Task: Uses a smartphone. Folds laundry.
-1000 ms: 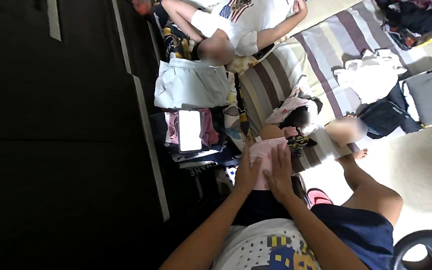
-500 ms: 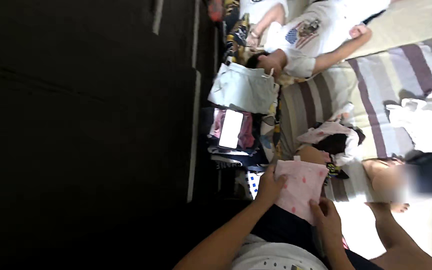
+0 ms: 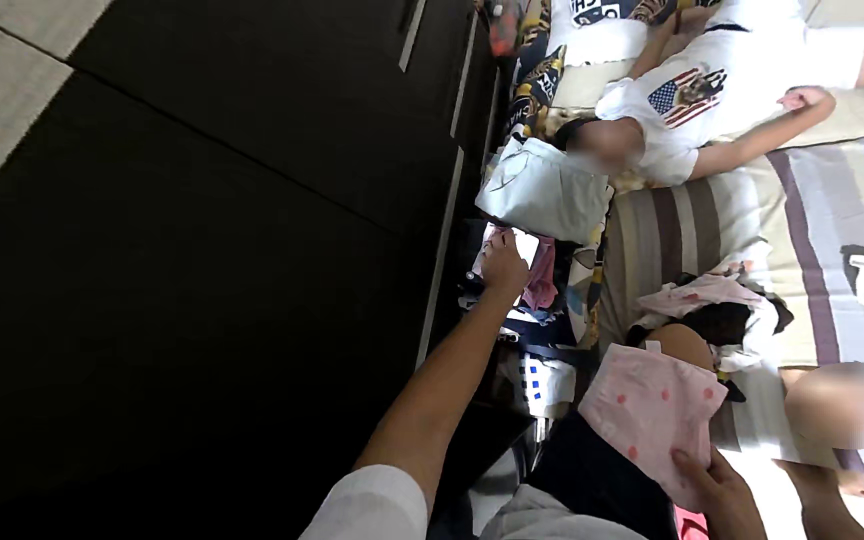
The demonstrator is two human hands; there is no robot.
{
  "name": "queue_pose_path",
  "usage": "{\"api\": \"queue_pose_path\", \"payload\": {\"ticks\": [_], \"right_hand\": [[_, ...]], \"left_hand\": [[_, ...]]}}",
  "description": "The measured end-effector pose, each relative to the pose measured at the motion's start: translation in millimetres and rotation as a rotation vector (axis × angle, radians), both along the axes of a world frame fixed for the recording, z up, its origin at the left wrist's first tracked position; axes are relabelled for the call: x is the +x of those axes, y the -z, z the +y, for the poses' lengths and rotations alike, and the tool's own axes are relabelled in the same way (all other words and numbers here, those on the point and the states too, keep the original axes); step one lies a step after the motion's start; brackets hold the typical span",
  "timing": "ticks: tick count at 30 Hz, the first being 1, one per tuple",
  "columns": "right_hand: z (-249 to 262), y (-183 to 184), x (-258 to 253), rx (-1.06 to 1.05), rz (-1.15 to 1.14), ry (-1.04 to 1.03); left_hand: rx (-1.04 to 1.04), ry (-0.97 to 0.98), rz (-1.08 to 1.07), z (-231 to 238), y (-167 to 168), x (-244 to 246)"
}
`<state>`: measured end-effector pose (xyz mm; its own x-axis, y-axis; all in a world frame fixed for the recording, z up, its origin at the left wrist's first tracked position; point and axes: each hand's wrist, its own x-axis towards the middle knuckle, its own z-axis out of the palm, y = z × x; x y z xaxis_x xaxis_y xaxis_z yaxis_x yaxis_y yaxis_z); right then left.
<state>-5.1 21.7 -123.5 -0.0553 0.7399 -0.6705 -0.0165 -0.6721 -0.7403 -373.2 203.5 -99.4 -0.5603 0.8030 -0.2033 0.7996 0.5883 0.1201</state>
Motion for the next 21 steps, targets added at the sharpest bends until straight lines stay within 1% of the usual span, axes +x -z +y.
{"api": "queue_pose_path", "payload": {"ticks": [2,6,8,10,12,15,18,21], "right_hand": [[-1,2,-3,0.000,0.009,0.017],[-1,0,-8,0.007,-0.011,0.039],[2,-1,-7,0.008,-0.029,0.021],[6,-5,-7,0.004,-0.073,-0.020],[10,-6,-5,0.013,-0.126,-0.077],[15,-12,1,0.043,-0.146,-0.128],[19,-18,6,0.092,-0.108,-0.131],[22,-20,8,0.091,-0.074,-0.147]], "left_hand": [[-0.077,-0.009,0.039,11,9,1],[-0.123,0.025,0.066,17,29,5],[-0.173,0.028,0.120,20,39,7],[-0.211,0.030,0.128,24,42,9],[-0.249,0.026,0.080,29,36,10],[-0.295,0.008,0.022,35,15,7],[-0.238,-0.026,-0.084,36,-11,-3],[-0.153,-0.064,-0.170,34,-40,-10]]}}
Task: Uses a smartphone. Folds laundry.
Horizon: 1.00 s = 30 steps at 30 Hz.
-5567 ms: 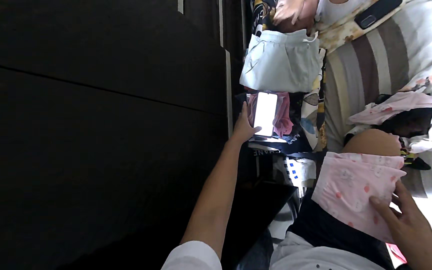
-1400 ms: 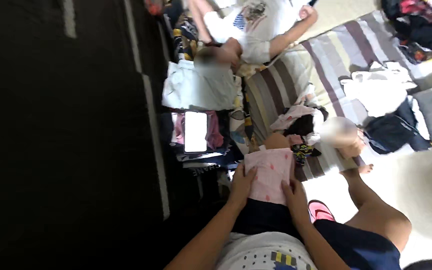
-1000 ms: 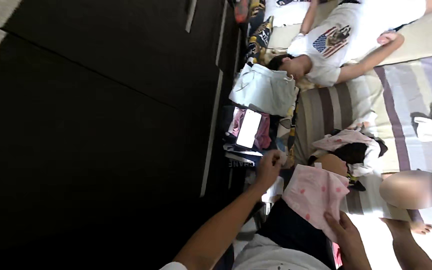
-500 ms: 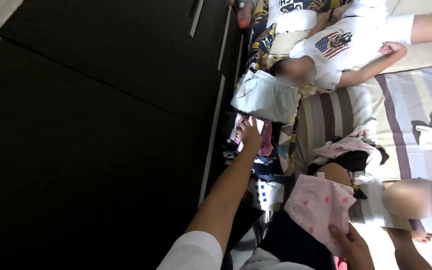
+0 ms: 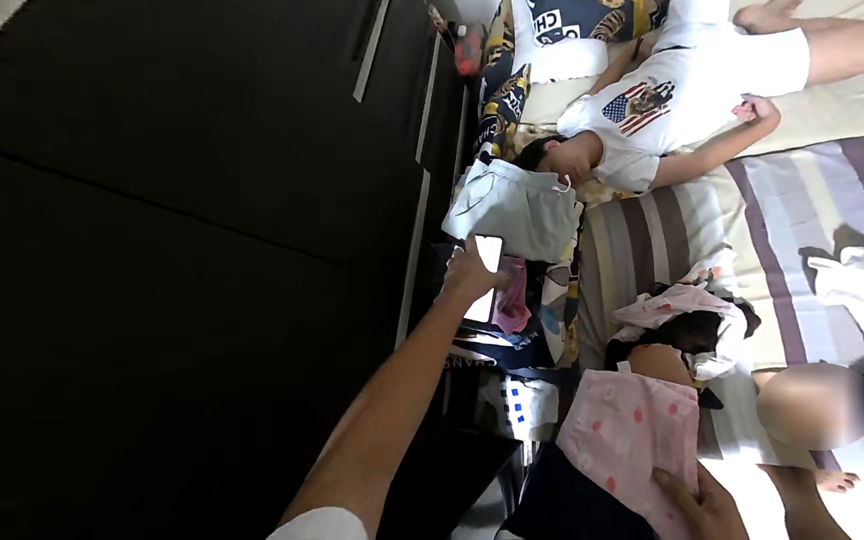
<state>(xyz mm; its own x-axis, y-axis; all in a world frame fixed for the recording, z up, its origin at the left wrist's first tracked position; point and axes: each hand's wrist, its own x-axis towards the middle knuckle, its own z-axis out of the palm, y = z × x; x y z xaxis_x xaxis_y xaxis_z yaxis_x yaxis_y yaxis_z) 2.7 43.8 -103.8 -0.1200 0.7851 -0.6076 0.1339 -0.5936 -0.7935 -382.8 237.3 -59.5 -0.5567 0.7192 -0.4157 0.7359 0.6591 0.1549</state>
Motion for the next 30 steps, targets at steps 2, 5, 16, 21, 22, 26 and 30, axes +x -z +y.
{"api": "queue_pose_path", "payload": {"ticks": [2,5,16,21,22,26,30], "right_hand": [[2,2,-2,-0.024,0.014,-0.004],[5,6,-5,-0.067,0.018,0.005],[12,8,-5,-0.085,-0.008,-0.032],[15,3,0,-0.068,0.035,-0.066],[16,1,1,-0.061,0.062,-0.071],[36,-22,-5,-0.059,0.217,-0.095],[61,-50,-24,-0.006,0.310,-0.115]], "left_hand": [[0.080,-0.031,-0.019,8,-21,1],[0.217,-0.012,-0.001,40,-46,6],[0.158,0.032,0.192,148,47,-34],[0.012,-0.024,0.127,139,96,-59],[0.018,-0.020,0.126,139,95,-62],[0.045,0.005,0.083,135,78,-63],[0.191,0.163,-0.010,93,51,-39]]}}
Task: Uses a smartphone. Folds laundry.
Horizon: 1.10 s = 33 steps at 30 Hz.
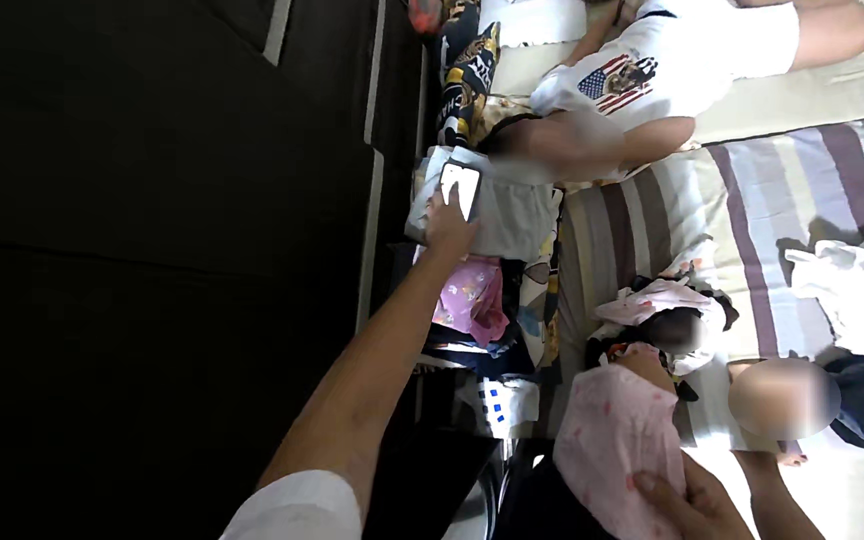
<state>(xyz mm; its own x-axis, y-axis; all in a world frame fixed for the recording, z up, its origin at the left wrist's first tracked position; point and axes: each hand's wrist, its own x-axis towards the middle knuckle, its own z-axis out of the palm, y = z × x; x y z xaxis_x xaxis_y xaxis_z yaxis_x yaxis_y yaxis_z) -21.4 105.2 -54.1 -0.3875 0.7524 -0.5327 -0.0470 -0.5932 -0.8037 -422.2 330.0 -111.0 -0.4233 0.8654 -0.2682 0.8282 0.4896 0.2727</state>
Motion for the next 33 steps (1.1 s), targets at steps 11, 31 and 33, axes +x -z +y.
{"api": "queue_pose_path", "payload": {"ticks": [11,31,33], "right_hand": [[17,-28,-45,-0.052,0.228,-0.011],[109,21,-178,0.331,-0.502,-0.450],[100,32,-171,0.316,-0.640,-0.584]], "left_hand": [[-0.323,-0.051,-1.992,-240,32,114],[0.315,-0.067,-0.626,-119,-71,-35],[0.155,-0.028,-0.378,-113,-35,-50]]}}
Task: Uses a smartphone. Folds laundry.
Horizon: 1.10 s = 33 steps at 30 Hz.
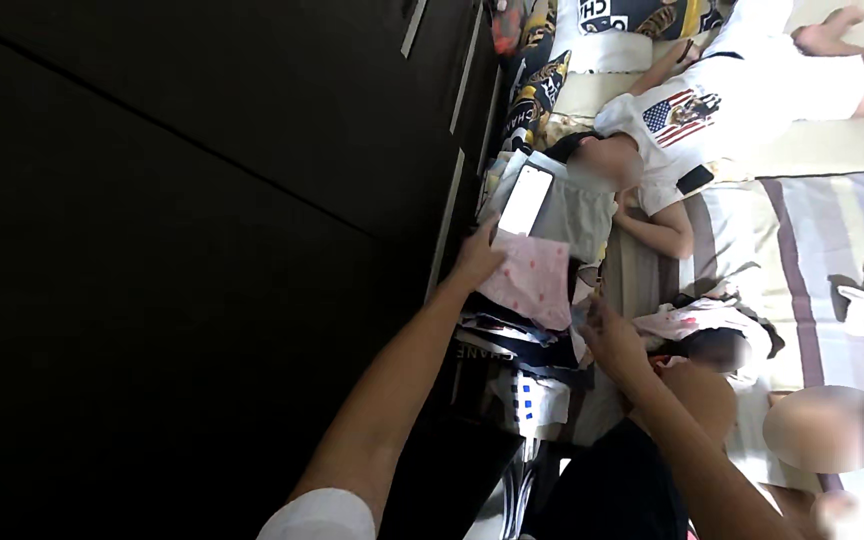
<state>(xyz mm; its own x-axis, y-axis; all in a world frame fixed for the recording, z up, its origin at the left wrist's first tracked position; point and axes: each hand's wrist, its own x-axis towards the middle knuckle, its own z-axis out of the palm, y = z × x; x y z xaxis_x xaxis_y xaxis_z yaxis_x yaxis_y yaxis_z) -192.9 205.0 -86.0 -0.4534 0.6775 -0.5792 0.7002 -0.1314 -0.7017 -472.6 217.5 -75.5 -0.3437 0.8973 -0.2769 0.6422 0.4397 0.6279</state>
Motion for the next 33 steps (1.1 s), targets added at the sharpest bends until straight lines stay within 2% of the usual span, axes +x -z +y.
{"api": "queue_pose_path", "payload": {"ticks": [2,4,6,9,12,15,20,25,27,29,31,33], "right_hand": [[-18,3,18,-0.024,-0.026,-0.063],[-36,-4,42,0.011,0.000,-0.115],[-55,-13,65,0.190,0.048,-0.128],[-86,-10,96,0.627,0.136,-0.082],[-118,-9,124,0.785,0.161,-0.088],[-151,1,142,0.873,0.220,-0.088],[-194,20,177,0.850,0.225,-0.028],[-230,32,246,0.725,0.035,0.199],[-244,34,283,0.639,-0.067,0.282],[-255,33,318,0.520,-0.185,0.347],[-263,33,348,0.371,-0.263,0.390],[-282,59,373,0.317,-0.321,0.423]], "left_hand": [[-0.086,0.042,0.122,-3,29,-11],[-0.078,0.023,0.162,-7,36,-11],[-0.071,0.038,0.261,-9,26,-2],[0.052,0.155,0.533,-19,12,33],[0.188,0.413,0.627,-38,34,77],[0.079,0.473,0.639,-47,63,101],[-0.165,0.405,0.660,-47,106,82],[-0.258,0.395,0.753,-38,99,92],[-0.230,0.349,0.741,-32,89,112],[-0.097,0.355,0.710,-24,82,146],[0.027,0.462,0.667,-11,87,194],[-0.078,0.598,0.543,12,104,252]]}}
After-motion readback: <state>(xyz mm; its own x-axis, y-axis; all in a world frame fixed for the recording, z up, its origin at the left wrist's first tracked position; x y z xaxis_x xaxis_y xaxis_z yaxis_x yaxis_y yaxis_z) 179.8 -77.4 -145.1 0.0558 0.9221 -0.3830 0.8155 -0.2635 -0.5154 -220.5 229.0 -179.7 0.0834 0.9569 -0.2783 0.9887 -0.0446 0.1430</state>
